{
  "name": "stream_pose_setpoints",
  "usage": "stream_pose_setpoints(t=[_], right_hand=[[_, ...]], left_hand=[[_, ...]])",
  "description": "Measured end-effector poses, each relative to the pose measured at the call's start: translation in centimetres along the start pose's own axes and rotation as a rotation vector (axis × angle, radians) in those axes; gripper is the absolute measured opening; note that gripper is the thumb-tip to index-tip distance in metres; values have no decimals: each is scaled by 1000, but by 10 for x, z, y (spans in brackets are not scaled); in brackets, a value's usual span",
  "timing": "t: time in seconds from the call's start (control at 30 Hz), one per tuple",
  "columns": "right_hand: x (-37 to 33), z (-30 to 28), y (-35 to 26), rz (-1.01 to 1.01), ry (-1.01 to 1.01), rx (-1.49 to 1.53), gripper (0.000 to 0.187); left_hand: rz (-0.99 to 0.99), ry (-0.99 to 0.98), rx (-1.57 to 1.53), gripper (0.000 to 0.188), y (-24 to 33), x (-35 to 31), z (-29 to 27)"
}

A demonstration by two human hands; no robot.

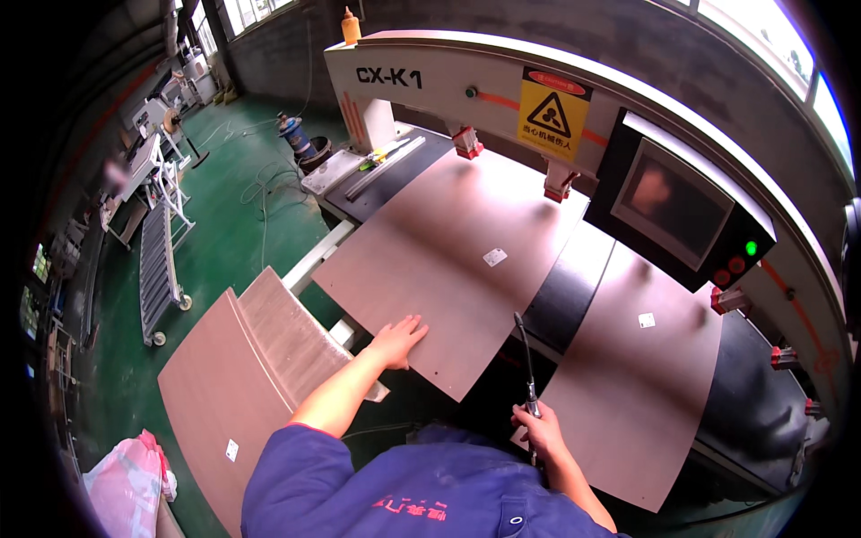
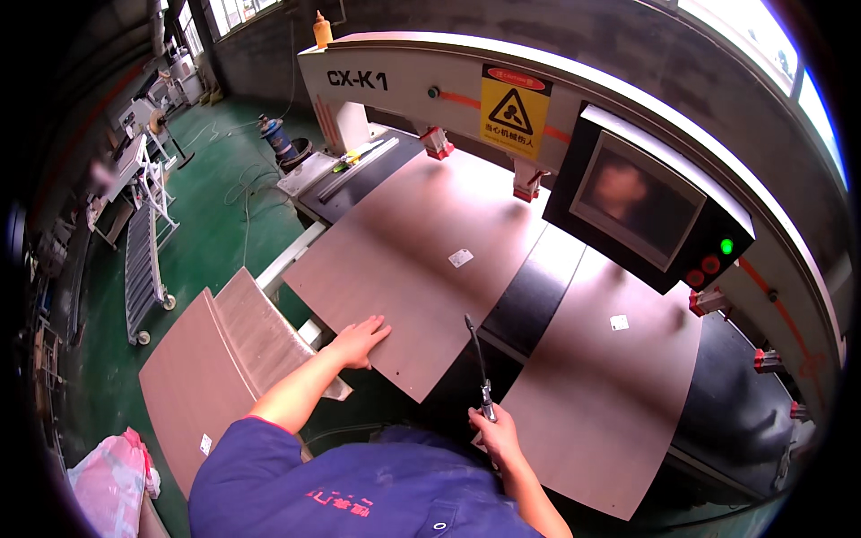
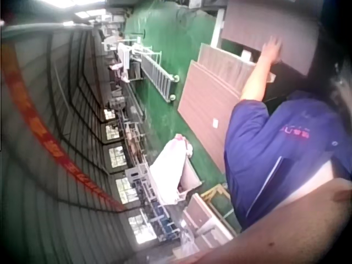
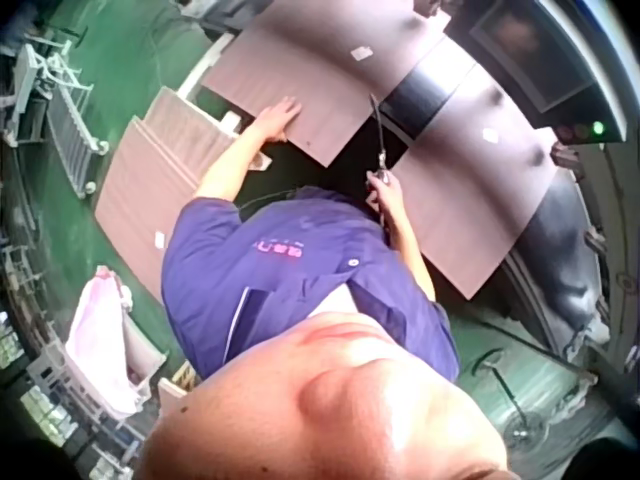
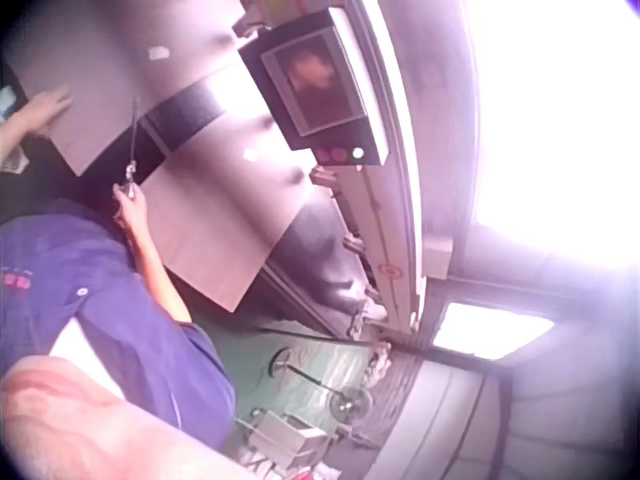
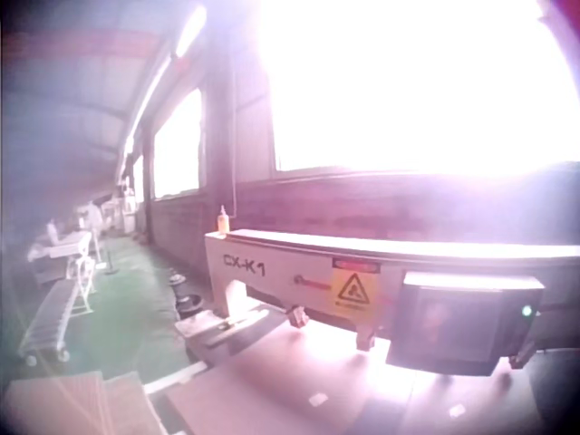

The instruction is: The person picks up wooden panels from a stack, positions them onto an edge-banding machine for processing, and uses an air blow gun to clean dust from the panels and the machine bed.

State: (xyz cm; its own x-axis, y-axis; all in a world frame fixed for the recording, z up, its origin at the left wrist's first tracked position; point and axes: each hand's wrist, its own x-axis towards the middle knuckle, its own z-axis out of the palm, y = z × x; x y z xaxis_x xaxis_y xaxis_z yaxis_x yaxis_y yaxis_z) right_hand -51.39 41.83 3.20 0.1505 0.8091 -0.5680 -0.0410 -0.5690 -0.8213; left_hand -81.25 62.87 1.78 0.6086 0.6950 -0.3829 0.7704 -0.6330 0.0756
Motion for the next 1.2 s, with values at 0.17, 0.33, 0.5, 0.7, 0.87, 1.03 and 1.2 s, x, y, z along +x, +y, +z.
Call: stream_pose_setpoints(t=[0.17, 0.33, 0.5, 0.7, 0.87, 1.03, 1.2], right_hand=[[-1, 8, -8, 11, 90, 26, 21], [-10, -10, 2, 35, 223, 101, 21], [-23, -19, 8, 68, 427, 233, 19], [-34, -12, 6, 128, 541, 285, 18], [-36, -8, 13, 200, 564, 241, 17], [-33, -5, 8, 203, 555, 214, 16], [-30, -4, 4, 198, 543, 182, 16]], left_hand=[[79, -33, -513, 78, -54, 62, -47], [37, 662, -623, 75, -85, 170, -165], [27, 957, -622, 84, -92, 263, -266], [-88, 1081, -471, 72, -78, 304, -309], [-32, 1103, -630, 70, -62, 304, -306], [-113, 1142, -550, 71, -81, 320, -299], [-148, 939, -630, 72, -80, 304, -313]])
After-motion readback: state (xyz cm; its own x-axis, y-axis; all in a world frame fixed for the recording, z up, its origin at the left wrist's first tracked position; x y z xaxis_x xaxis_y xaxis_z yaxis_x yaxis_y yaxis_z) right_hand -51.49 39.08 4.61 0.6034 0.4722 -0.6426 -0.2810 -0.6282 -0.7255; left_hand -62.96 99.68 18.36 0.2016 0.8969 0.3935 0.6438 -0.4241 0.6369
